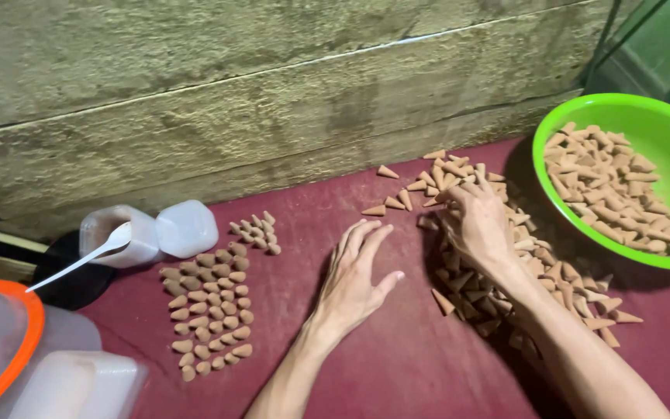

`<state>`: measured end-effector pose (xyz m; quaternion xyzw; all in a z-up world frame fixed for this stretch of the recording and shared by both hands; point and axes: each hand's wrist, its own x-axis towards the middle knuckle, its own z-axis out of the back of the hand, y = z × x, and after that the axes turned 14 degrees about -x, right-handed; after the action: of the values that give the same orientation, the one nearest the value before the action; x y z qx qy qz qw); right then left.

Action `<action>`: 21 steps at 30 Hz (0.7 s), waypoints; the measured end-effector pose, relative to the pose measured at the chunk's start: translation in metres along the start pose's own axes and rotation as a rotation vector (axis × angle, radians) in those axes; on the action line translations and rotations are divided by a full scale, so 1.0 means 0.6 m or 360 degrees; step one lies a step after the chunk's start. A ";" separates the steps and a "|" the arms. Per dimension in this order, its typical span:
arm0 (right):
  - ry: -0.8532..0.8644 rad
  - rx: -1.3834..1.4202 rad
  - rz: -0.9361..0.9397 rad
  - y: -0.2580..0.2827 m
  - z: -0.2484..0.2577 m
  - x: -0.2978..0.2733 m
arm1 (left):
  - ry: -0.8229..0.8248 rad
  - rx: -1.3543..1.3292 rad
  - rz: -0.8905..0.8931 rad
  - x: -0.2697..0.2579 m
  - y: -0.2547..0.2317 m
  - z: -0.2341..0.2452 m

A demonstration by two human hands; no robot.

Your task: Arranging small incense cones into organized rows on a flat surface

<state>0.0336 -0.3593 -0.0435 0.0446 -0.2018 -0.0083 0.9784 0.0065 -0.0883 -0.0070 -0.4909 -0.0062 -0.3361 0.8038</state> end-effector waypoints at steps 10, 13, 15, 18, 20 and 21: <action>0.0275 -0.0120 -0.0182 -0.091 0.054 -0.022 | 0.0008 -0.0179 0.0001 0.129 0.009 -0.155; 0.0353 0.0110 -0.0156 -0.075 0.094 -0.028 | 0.0028 -0.0177 0.0052 0.142 -0.007 -0.177; 0.0390 0.0144 0.0007 -0.058 0.125 -0.027 | 0.0026 -0.0079 0.0023 0.144 -0.009 -0.190; 0.0359 -0.0110 0.0207 -0.091 0.084 -0.037 | 0.0017 0.0002 0.0033 0.143 -0.004 -0.200; 0.0368 -0.0148 0.0228 -0.111 0.050 -0.042 | -0.0010 0.0058 0.0009 0.144 0.007 -0.212; 0.0382 -0.0193 0.0253 -0.118 0.033 -0.045 | -0.0042 0.0106 -0.0013 0.143 0.013 -0.215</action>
<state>0.0012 -0.4307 -0.0423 -0.0299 -0.0853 0.0624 0.9939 0.0358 -0.2343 -0.0510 -0.4681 -0.0299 -0.3325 0.8182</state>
